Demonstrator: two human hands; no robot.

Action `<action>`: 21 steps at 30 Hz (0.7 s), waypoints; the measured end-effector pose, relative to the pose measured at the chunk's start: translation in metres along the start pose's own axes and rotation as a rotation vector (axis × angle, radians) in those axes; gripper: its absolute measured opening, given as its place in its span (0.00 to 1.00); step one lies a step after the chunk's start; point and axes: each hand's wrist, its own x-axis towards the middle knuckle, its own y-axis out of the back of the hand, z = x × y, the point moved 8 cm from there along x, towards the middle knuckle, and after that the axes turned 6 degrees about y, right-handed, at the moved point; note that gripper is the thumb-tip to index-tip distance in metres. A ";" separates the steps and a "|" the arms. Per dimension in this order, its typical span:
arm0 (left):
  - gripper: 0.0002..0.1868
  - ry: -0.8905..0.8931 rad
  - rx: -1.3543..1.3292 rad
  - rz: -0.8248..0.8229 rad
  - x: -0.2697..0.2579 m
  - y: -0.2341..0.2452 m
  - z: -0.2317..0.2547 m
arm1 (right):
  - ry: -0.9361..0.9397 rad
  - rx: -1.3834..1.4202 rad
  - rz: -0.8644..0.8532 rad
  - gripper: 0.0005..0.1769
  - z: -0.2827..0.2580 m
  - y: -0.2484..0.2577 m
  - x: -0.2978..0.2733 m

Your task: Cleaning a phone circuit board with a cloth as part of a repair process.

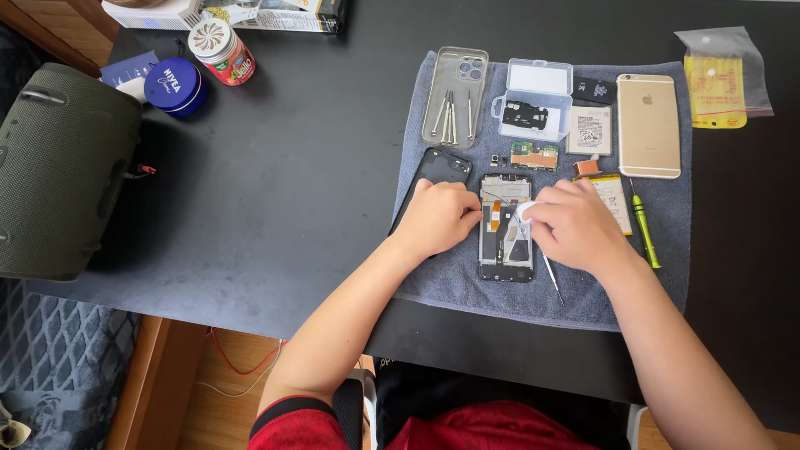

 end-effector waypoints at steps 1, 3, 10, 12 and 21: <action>0.07 0.000 0.000 0.000 0.000 0.000 0.000 | 0.000 0.000 0.000 0.13 0.001 0.000 -0.001; 0.07 0.000 -0.008 0.004 0.000 0.001 0.001 | 0.005 -0.058 0.015 0.11 0.002 0.001 -0.001; 0.07 0.007 -0.015 0.001 0.000 0.001 0.001 | 0.006 0.011 -0.002 0.11 0.001 -0.003 -0.002; 0.07 -0.002 -0.006 0.007 -0.001 0.002 0.002 | 0.000 -0.047 0.010 0.12 0.002 -0.001 -0.002; 0.07 0.003 -0.007 0.008 -0.001 0.003 0.003 | 0.013 -0.023 0.016 0.13 0.000 -0.004 -0.002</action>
